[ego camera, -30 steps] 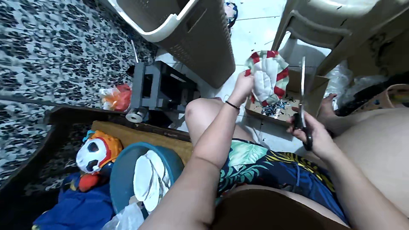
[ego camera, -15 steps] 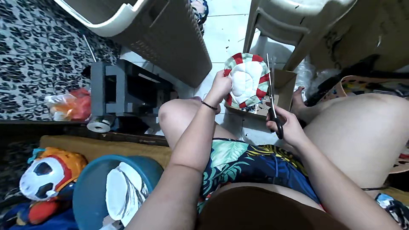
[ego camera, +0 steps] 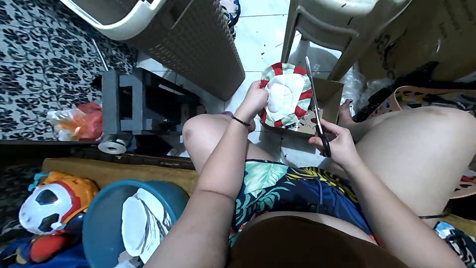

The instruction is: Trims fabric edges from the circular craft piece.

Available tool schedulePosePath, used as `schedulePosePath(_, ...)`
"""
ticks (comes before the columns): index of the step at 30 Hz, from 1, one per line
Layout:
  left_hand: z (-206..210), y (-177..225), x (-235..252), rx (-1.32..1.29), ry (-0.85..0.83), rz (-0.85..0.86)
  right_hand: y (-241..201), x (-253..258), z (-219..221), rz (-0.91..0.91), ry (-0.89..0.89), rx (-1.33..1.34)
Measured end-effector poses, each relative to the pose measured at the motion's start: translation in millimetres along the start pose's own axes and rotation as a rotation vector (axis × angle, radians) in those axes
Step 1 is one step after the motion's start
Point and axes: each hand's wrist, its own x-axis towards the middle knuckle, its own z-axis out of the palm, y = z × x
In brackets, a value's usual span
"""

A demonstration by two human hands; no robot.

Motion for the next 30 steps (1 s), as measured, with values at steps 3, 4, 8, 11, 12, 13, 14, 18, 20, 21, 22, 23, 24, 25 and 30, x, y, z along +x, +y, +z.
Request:
schedulePosePath(3,-6,0,1,0.021,0.017,0.020,0,0,-2,0.002,-0.007,0.012)
schedulePosePath(4,-7,0,1,0.021,0.020,0.026,1,0,-1,-0.001,-0.010,0.027)
schedulePosePath(8,-5,1,-2,-0.094,-0.001,0.014,-2,3,0,0.047,-0.034,0.123)
schedulePosePath(11,8,5,-10,-0.346,-0.047,-0.062,-7,9,-4,0.051,-0.006,0.193)
schedulePosePath(12,14,5,-12,-0.431,-0.077,-0.102,-8,11,-8,0.035,0.033,0.193)
schedulePosePath(13,20,5,-14,-0.496,-0.104,-0.137,-9,14,-13,0.008,0.087,0.181)
schedulePosePath(14,26,4,-15,-0.536,-0.129,-0.166,-10,18,-19,-0.018,0.150,0.172)
schedulePosePath(18,39,0,-20,-0.579,-0.348,-0.153,-20,30,-41,-0.091,0.371,0.253)
schedulePosePath(20,43,1,-22,-0.535,-0.435,-0.126,-22,31,-51,-0.108,0.415,0.273)
schedulePosePath(21,45,2,-22,-0.527,-0.454,-0.115,-22,30,-55,-0.106,0.419,0.275)
schedulePosePath(22,46,3,-23,-0.533,-0.463,-0.109,-24,29,-58,-0.092,0.421,0.274)
schedulePosePath(23,47,3,-23,-0.541,-0.464,-0.105,-23,28,-60,-0.083,0.419,0.286)
schedulePosePath(24,47,3,-24,-0.548,-0.462,-0.101,-21,28,-61,-0.081,0.414,0.311)
schedulePosePath(25,46,3,-24,-0.547,-0.459,-0.096,-20,28,-61,-0.081,0.413,0.341)
schedulePosePath(30,47,0,-20,-0.402,-0.475,-0.015,-14,31,-58,-0.079,0.388,0.414)
